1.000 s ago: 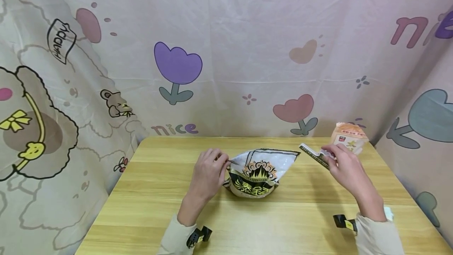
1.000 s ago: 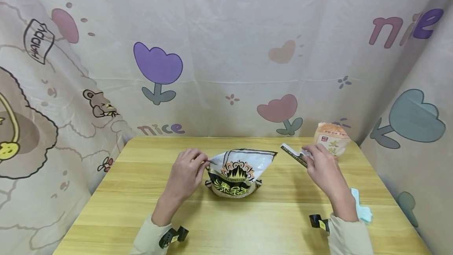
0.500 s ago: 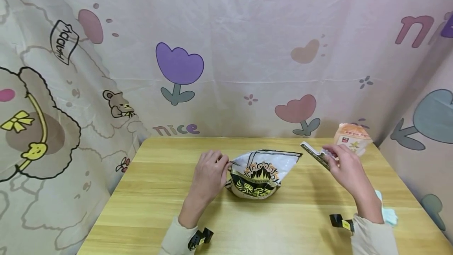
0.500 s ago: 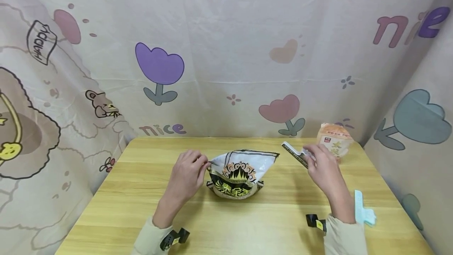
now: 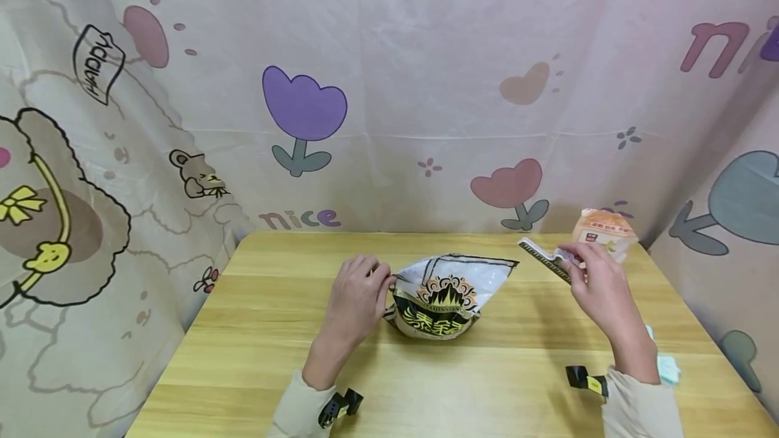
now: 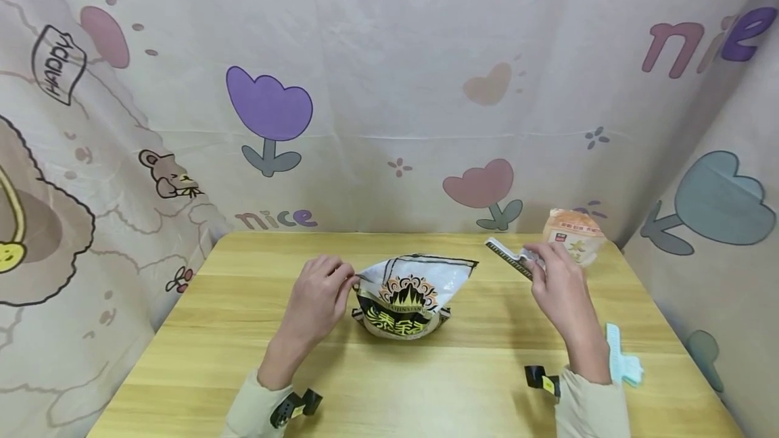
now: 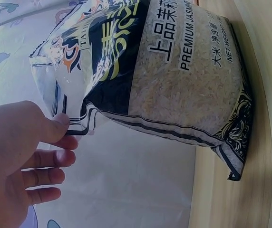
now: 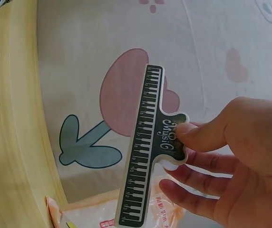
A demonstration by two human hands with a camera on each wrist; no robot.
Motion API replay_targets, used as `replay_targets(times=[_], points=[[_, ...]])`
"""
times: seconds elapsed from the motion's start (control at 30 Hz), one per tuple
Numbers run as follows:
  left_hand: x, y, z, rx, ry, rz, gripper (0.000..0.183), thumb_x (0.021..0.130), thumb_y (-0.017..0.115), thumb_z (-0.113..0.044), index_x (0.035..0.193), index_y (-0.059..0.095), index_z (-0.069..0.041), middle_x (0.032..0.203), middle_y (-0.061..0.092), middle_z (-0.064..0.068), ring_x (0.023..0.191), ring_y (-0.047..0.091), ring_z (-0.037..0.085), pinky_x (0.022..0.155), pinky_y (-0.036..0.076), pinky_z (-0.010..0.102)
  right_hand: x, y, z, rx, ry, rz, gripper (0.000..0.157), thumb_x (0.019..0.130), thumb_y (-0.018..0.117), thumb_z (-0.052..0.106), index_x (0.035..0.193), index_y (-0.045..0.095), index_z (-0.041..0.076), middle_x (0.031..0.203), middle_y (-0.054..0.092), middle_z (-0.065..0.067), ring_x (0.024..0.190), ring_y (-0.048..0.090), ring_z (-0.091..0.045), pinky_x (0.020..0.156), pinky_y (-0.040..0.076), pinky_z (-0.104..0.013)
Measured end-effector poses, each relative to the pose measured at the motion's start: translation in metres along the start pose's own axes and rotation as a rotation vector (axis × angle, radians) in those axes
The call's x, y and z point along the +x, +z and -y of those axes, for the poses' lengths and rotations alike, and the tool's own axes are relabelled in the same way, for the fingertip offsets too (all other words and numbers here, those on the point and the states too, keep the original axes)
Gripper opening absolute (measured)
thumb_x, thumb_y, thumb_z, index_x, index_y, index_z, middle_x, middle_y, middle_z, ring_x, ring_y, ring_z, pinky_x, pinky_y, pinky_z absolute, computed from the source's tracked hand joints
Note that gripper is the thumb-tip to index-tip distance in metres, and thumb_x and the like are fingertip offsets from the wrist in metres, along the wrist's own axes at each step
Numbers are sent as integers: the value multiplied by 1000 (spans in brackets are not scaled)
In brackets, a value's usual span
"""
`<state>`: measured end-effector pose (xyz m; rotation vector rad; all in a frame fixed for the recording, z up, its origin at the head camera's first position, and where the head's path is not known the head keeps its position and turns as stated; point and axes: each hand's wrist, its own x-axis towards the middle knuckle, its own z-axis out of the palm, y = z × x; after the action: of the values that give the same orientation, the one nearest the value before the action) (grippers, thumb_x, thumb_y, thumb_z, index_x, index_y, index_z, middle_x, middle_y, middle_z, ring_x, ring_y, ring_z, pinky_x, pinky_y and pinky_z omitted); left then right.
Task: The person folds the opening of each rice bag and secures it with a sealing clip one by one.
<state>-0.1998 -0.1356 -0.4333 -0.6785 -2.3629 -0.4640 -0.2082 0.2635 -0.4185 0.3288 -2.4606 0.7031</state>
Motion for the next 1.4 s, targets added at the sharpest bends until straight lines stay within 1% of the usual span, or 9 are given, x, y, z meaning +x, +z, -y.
replay_targets(times=[0.13, 0.33, 0.43, 0.6, 0.83, 1.0, 1.1, 1.3, 1.4], points=[[0, -1, 0, 5, 7, -3, 5, 94, 74, -12, 91, 70, -11, 87, 62, 2, 83, 57, 20, 81, 51, 38, 1, -1, 2, -13, -18, -36, 25, 90, 69, -10, 115, 68, -5, 103, 63, -21, 82, 60, -34, 66, 48, -43], [-1, -1, 0, 11, 17, -15, 5, 95, 73, -12, 91, 70, -12, 86, 61, 2, 83, 58, 22, 84, 50, 42, 0, -3, 5, -8, -10, -43, 25, 90, 69, -10, 115, 68, -5, 104, 63, -21, 83, 61, -36, 68, 50, -46], [0, -1, 0, 11, 15, -16, 5, 95, 72, -12, 91, 69, -12, 86, 61, 2, 84, 59, 22, 86, 50, 43, 1, -3, 6, -7, -19, -54, 25, 90, 69, -10, 115, 68, -4, 103, 63, -20, 84, 62, -35, 69, 50, -43], [-1, -1, 1, 3, 7, -6, 5, 95, 72, -12, 91, 69, -12, 86, 60, 2, 83, 57, 21, 83, 50, 40, 2, -4, 10, -8, -39, -67, 26, 90, 69, -11, 115, 69, -3, 104, 64, -19, 85, 62, -35, 69, 49, -39], [-1, -1, 0, -9, 10, -6, 6, 96, 72, -12, 90, 69, -12, 85, 59, 1, 81, 55, 20, 79, 49, 38, 0, -7, 16, -14, -36, -93, 26, 90, 69, -12, 115, 67, -4, 105, 63, -21, 80, 57, -32, 61, 40, -38], [-1, -2, 0, -4, 7, -3, 6, 95, 73, -12, 90, 69, -12, 86, 60, 2, 83, 56, 20, 80, 50, 37, 1, -9, 20, 6, -45, -118, 26, 90, 68, -12, 115, 66, -5, 104, 61, -19, 87, 60, -34, 69, 40, -29], [0, -2, 0, -8, 4, 0, 6, 95, 73, -12, 90, 70, -12, 86, 60, 2, 84, 57, 20, 80, 50, 38, 1, -11, 22, 22, -55, -134, 26, 90, 68, -13, 115, 66, -6, 105, 62, -19, 88, 60, -33, 71, 38, -21], [0, -3, 0, -25, -2, 4, 6, 95, 73, -11, 90, 70, -12, 86, 60, 1, 84, 57, 20, 80, 50, 37, 4, -11, 26, 41, -69, -161, 28, 90, 68, -14, 116, 67, -5, 108, 63, -18, 90, 61, -33, 74, 39, -20], [0, -3, 1, -31, -2, 4, 7, 95, 73, -10, 89, 70, -12, 86, 60, 1, 84, 57, 20, 80, 50, 37, 4, -10, 28, 44, -73, -171, 29, 89, 68, -15, 116, 67, -5, 109, 63, -18, 89, 62, -33, 75, 39, -17]])
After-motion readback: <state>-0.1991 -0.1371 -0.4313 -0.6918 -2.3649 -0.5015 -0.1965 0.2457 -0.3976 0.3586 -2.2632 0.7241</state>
